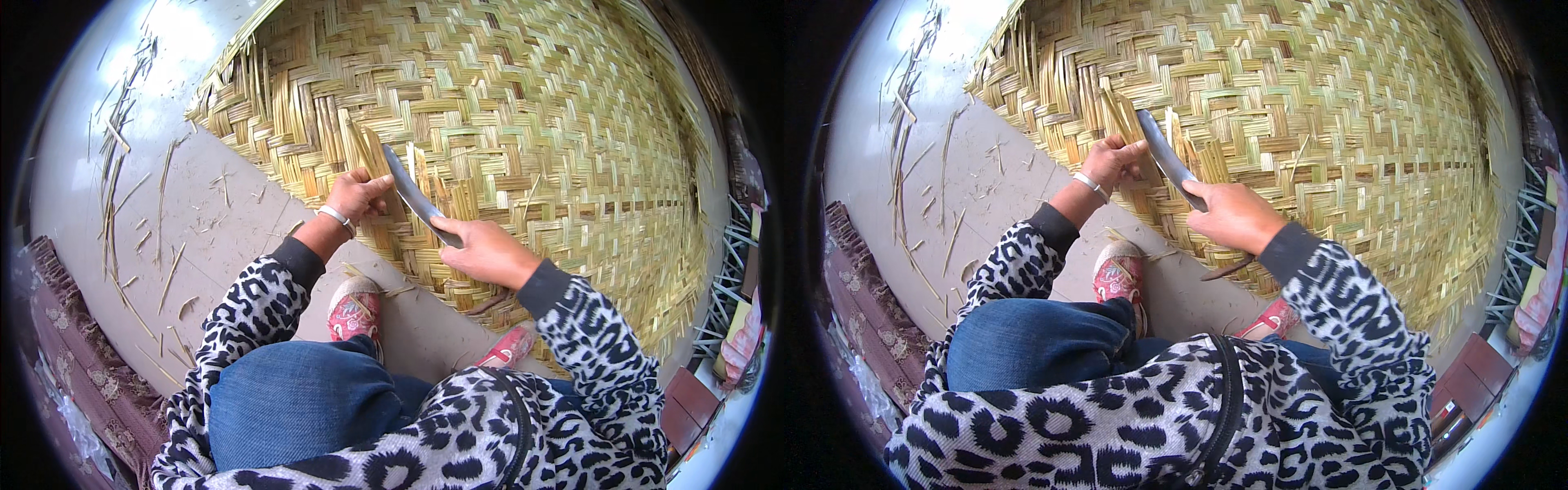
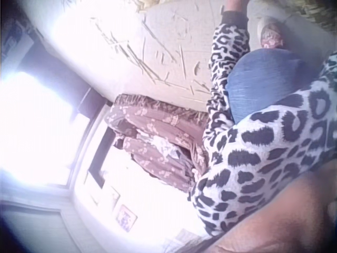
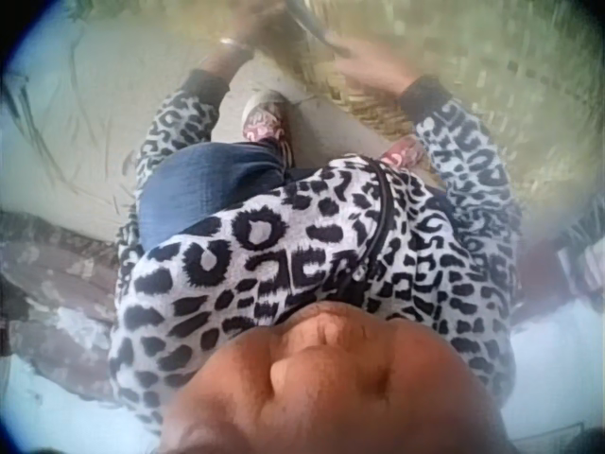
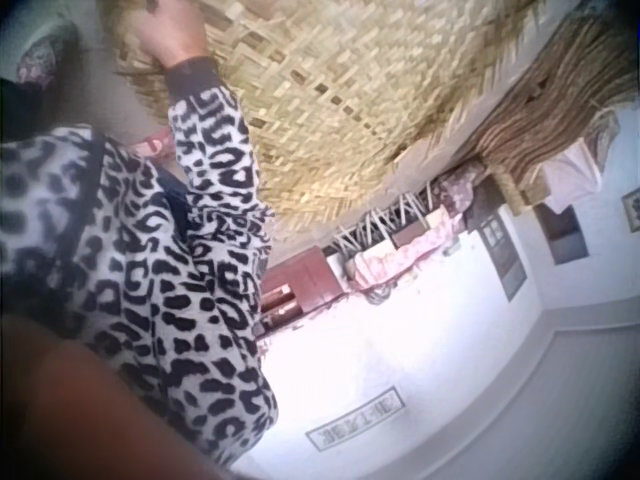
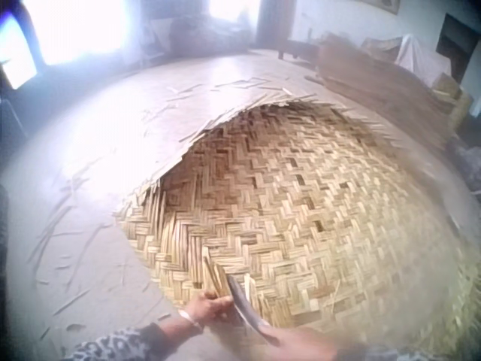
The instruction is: The person sits on the floor and uses a curved knife to trim and tuck the edges of a large woven mat. They repeatedly press down and cut the mat's edge to secure the weave. The person then stands, walks to a drawer, retrieves a small item, and exits the room.
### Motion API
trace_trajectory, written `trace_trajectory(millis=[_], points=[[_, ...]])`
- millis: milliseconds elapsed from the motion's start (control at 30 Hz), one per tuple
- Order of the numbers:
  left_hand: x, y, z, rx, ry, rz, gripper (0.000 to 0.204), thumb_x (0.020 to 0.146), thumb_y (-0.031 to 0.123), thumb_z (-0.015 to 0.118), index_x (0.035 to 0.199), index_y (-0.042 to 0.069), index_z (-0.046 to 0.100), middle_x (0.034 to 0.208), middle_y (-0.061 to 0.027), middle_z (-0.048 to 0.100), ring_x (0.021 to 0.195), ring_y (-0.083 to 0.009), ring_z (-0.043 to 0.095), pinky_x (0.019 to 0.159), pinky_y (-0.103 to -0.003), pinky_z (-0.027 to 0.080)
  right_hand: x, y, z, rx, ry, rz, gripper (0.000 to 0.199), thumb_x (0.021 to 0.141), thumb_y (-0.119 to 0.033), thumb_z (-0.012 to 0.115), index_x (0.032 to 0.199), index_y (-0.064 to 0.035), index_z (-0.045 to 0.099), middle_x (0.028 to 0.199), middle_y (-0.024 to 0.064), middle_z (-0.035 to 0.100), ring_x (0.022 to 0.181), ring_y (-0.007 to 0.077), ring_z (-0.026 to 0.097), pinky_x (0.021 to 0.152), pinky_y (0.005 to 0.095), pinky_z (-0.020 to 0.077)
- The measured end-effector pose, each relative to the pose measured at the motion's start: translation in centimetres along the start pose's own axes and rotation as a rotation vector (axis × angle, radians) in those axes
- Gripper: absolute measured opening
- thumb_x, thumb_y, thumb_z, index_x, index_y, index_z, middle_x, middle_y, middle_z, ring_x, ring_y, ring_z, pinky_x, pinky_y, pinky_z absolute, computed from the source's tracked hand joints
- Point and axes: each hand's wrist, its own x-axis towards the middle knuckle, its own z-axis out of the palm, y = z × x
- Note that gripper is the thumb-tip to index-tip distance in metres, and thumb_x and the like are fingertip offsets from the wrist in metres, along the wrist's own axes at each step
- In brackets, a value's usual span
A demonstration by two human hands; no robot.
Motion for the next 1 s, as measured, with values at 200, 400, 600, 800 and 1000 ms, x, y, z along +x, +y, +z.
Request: trace_trajectory(millis=[200,400,600,800,1000], points=[[0.4,1.6,0.8,-0.227,0.109,-0.124,0.025,0.092,0.028,0.075,0.088,0.011,0.057,0.067,0.0011,0.055,0.052,-0.0117,0.06,0.045,-0.024,0.047,2.0,-1.2,3.9,-0.175,0.234,0.03,0.055,0.087,-0.031,0.059,0.14,-0.0207,0.054,0.085,0.0191,0.07,0.078,0.0388,0.068,0.074,0.0495,0.0543],[1.0,2.9,0.6,-0.094,0.07,-0.236,0.025,0.093,0.03,0.072,0.085,0.008,0.062,0.066,-0.0018,0.062,0.048,-0.0133,0.06,0.041,-0.025,0.046,3.4,-1.2,4.7,-0.242,0.299,0.063,0.055,0.085,-0.026,0.058,0.14,-0.0209,0.054,0.081,0.0171,0.07,0.074,0.037,0.069,0.069,0.0502,0.0547],[0.0,3.2,0.2,-0.162,-0.063,-0.42,0.018,0.093,0.022,0.072,0.085,0.009,0.064,0.066,-0.0015,0.065,0.047,-0.01,0.058,0.042,-0.025,0.051,3.5,-1.1,4.6,-0.256,0.319,0.021,0.058,0.084,-0.026,0.06,0.141,-0.0215,0.052,0.078,0.0182,0.07,0.073,0.0383,0.069,0.068,0.0505,0.0549],[1.1,3.7,1.6,-0.1,0.123,-0.462,0.014,0.092,0.023,0.074,0.09,0.011,0.066,0.07,0.0017,0.063,0.053,-0.0105,0.057,0.048,-0.024,0.047,3.6,-0.9,4.5,-0.256,0.286,0.023,0.062,0.083,-0.026,0.062,0.144,-0.0222,0.05,0.076,0.0185,0.069,0.071,0.0381,0.069,0.066,0.0505,0.0552],[1.5,3.8,2.4,-0.051,0.195,-0.363,0.025,0.093,0.029,0.072,0.092,0.003,0.07,0.074,-0.0088,0.07,0.057,-0.0179,0.067,0.05,-0.034,0.054,3.8,-1.0,4.3,-0.294,0.285,0.045,0.066,0.081,-0.027,0.062,0.145,-0.0222,0.048,0.074,0.0201,0.067,0.069,0.0389,0.067,0.065,0.0505,0.0538]])
